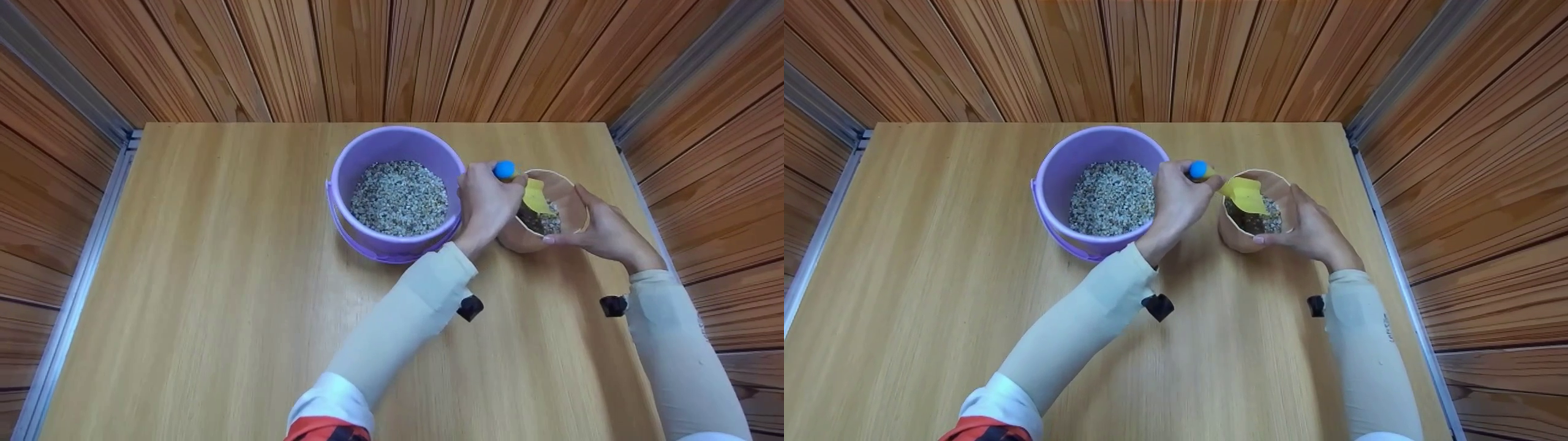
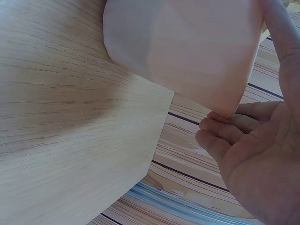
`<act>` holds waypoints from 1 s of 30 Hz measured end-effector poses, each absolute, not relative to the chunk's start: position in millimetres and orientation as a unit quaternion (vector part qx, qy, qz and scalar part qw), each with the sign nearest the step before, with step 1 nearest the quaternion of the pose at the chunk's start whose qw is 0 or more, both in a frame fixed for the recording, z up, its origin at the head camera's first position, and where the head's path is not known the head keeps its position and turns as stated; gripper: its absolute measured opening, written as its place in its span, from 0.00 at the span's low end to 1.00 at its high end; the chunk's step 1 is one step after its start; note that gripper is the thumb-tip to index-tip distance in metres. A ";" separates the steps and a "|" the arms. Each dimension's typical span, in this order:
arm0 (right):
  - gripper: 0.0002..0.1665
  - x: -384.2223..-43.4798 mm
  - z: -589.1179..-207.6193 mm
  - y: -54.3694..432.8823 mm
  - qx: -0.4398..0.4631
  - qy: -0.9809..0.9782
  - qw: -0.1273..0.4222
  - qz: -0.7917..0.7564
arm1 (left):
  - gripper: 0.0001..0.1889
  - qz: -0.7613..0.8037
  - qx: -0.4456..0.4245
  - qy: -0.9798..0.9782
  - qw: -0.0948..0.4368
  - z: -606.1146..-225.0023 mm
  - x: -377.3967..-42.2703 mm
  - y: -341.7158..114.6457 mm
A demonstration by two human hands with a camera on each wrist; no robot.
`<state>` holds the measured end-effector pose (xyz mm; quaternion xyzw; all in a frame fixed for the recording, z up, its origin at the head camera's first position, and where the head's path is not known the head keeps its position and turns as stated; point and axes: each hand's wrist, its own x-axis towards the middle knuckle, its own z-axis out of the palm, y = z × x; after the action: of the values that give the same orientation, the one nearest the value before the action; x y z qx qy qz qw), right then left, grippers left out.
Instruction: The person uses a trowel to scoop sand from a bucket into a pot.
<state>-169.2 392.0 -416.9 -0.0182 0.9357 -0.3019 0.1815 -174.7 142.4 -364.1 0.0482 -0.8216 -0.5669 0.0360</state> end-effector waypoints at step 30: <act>0.80 -168.7 -417.9 391.1 -0.015 0.934 0.183 -0.307 | 0.04 -0.766 0.027 -0.638 0.071 -336.0 -156.7 40.1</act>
<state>-168.7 391.1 -417.9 -0.0148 0.9339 -0.3069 0.1827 -156.7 40.1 -336.0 0.0269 -0.6381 -0.7662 0.0710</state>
